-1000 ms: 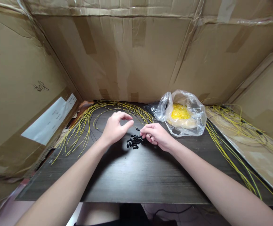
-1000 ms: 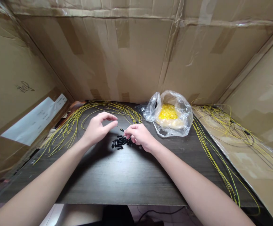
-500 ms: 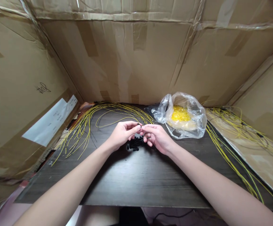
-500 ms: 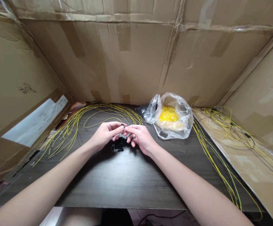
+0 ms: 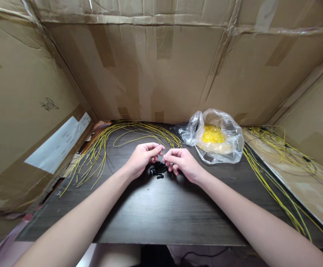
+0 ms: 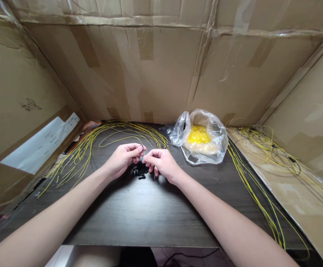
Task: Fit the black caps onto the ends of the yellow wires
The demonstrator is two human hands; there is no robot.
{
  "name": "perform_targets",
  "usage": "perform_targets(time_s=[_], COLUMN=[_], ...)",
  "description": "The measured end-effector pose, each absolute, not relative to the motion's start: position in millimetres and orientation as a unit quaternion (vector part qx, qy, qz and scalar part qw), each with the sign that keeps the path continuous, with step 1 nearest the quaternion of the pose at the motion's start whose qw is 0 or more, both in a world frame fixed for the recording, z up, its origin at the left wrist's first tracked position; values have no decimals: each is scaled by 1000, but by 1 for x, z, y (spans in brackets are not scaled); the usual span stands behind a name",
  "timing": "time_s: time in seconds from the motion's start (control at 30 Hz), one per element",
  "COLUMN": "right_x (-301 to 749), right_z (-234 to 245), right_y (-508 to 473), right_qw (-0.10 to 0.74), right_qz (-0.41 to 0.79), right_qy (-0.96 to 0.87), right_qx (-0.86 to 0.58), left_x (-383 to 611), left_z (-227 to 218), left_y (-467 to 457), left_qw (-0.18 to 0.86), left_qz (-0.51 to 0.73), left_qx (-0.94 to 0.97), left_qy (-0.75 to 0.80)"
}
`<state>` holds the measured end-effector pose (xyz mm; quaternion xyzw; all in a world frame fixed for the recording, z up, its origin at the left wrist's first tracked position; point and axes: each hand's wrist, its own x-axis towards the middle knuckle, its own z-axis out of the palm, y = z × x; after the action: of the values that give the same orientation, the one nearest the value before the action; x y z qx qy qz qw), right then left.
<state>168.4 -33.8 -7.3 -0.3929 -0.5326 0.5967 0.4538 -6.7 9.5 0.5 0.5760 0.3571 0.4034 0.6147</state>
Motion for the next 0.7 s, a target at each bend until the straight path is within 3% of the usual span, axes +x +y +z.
perform_targets(time_s=[0.27, 0.7], right_x=[166, 170], right_z=[-7, 2], right_y=[-36, -42], right_qw=[380, 261], right_qz=[568, 603], right_qy=[-607, -696], right_qx=[-406, -289], left_x=[-12, -21], left_z=[1, 4], left_y=[15, 24], left_qw=[637, 644], left_qz=[424, 435], left_qx=[528, 507], left_qy=[367, 372])
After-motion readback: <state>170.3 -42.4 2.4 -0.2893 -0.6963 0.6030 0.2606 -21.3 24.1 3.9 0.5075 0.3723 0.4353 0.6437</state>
